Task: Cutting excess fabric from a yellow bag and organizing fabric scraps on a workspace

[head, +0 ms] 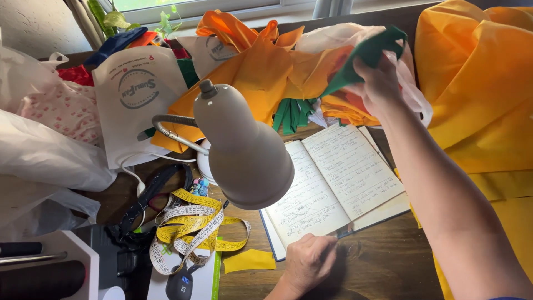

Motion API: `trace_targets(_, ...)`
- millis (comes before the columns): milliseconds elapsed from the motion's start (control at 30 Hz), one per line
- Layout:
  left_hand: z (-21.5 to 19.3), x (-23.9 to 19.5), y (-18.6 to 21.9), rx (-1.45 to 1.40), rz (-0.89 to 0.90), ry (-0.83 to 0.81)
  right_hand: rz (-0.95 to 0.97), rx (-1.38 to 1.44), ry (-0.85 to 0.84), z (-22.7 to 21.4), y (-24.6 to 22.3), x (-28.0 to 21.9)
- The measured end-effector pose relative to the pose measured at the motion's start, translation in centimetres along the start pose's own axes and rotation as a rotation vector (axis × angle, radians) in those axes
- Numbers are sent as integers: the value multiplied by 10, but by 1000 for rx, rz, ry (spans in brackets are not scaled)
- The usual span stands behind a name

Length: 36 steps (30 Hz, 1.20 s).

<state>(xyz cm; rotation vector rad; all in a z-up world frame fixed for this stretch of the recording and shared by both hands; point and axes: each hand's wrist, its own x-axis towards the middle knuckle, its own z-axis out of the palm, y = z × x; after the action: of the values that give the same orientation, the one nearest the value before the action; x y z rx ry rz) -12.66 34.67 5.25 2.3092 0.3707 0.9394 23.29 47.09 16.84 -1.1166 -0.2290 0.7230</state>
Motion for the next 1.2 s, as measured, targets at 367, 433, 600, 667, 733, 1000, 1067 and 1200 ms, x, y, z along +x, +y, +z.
trace_targets(367,-1,-1,0,12,7,-12,-569,-1683,598,-92,28,9)
trace_targets(433,-1,-2,0,28,2,-12,-662,-1622,503,-67,50,-3)
trace_targets(600,-1,1,1,44,-2,-24,-1117,-1342,59,34,130,-31)
trace_targets(667,0,0,-1,21,-2,-28,-638,-1262,-660,69,186,-36)
trace_targets(733,2,-1,-6,-4,13,-39,-190,-1374,-812,96,198,-39)
trace_targets(1000,0,7,-3,-53,24,-28,-702,-1094,-737,29,128,-40)
trace_targets(1067,-2,8,0,-21,9,-31,-1013,-1060,-333,-8,92,-30)
trace_targets(1200,1,7,2,-11,2,-15,-506,-1643,-63,-90,71,-10)
